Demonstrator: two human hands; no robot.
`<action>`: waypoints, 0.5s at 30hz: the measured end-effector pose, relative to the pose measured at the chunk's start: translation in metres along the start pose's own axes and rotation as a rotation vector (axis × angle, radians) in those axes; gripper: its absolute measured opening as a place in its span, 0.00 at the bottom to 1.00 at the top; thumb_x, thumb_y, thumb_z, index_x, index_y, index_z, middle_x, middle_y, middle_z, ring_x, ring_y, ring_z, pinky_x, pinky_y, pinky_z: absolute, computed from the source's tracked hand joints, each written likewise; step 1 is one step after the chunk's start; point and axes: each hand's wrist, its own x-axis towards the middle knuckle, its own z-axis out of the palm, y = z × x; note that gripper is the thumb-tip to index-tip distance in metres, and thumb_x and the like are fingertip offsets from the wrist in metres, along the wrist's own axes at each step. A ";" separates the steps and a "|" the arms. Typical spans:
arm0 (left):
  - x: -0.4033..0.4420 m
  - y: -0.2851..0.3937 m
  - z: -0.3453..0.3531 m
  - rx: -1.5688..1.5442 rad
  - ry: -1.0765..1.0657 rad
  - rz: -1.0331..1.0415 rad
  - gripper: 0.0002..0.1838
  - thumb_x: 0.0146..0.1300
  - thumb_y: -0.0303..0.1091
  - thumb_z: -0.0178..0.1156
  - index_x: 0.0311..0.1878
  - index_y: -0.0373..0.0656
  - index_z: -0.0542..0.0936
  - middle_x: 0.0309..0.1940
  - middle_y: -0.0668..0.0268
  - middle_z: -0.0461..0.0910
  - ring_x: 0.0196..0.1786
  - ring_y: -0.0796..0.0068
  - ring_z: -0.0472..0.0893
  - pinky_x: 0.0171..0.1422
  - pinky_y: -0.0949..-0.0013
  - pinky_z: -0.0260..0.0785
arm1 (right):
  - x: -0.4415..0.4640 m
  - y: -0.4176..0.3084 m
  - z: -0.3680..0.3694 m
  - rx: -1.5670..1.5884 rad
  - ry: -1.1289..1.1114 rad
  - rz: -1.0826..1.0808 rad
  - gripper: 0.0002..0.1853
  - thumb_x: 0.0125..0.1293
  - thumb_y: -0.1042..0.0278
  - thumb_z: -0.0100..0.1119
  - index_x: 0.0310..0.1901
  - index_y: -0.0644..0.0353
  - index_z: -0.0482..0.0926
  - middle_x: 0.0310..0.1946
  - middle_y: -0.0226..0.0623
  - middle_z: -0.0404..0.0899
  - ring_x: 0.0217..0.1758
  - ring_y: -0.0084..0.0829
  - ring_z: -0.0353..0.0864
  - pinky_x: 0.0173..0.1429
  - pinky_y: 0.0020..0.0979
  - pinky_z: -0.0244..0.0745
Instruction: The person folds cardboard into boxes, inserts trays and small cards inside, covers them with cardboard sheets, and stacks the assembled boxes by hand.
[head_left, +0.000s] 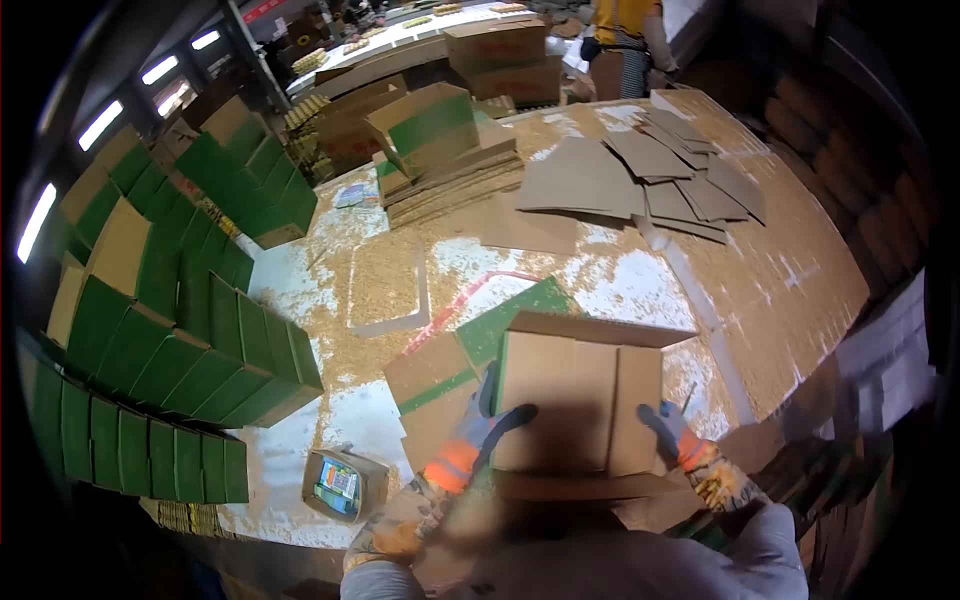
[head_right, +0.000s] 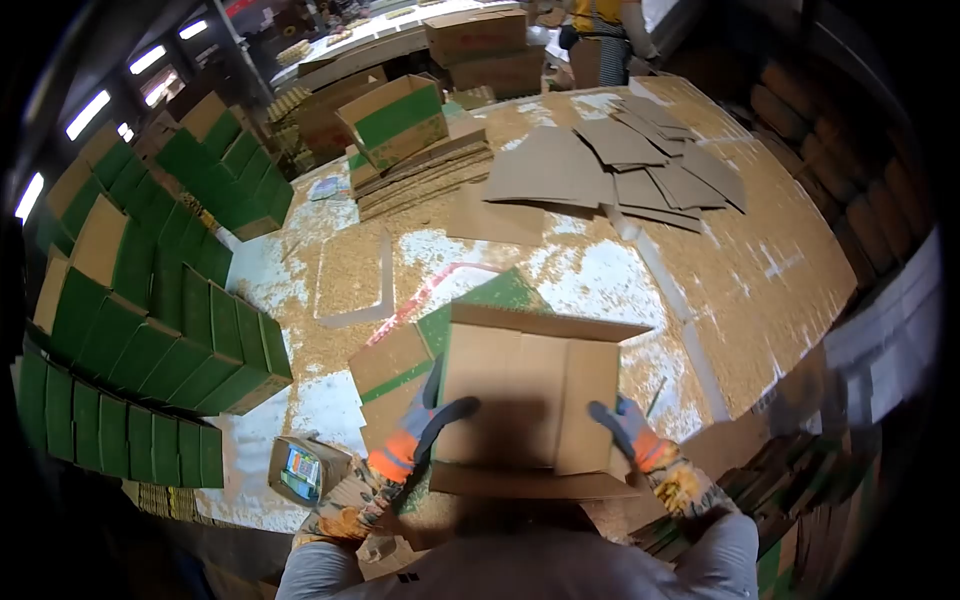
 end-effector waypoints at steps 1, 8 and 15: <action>0.012 -0.010 0.004 -0.044 0.054 -0.020 0.51 0.53 0.51 0.68 0.71 0.33 0.52 0.68 0.50 0.59 0.72 0.59 0.57 0.72 0.61 0.52 | 0.017 0.016 -0.020 0.168 0.043 -0.029 0.28 0.65 0.65 0.60 0.64 0.64 0.65 0.51 0.36 0.77 0.50 0.27 0.77 0.55 0.29 0.73; 0.107 0.004 -0.008 -0.007 0.080 0.035 0.34 0.58 0.46 0.64 0.65 0.42 0.67 0.61 0.54 0.69 0.63 0.57 0.69 0.65 0.64 0.63 | 0.110 -0.093 -0.065 0.517 0.041 -0.398 0.27 0.66 0.54 0.55 0.61 0.60 0.68 0.51 0.37 0.77 0.51 0.32 0.78 0.54 0.33 0.75; -0.014 -0.041 -0.027 0.840 0.108 0.493 0.25 0.48 0.45 0.70 0.47 0.43 0.80 0.40 0.61 0.81 0.41 0.62 0.80 0.53 0.62 0.71 | 0.214 -0.117 -0.069 -0.192 0.295 -0.552 0.30 0.65 0.58 0.58 0.64 0.65 0.65 0.57 0.37 0.72 0.57 0.29 0.72 0.61 0.28 0.66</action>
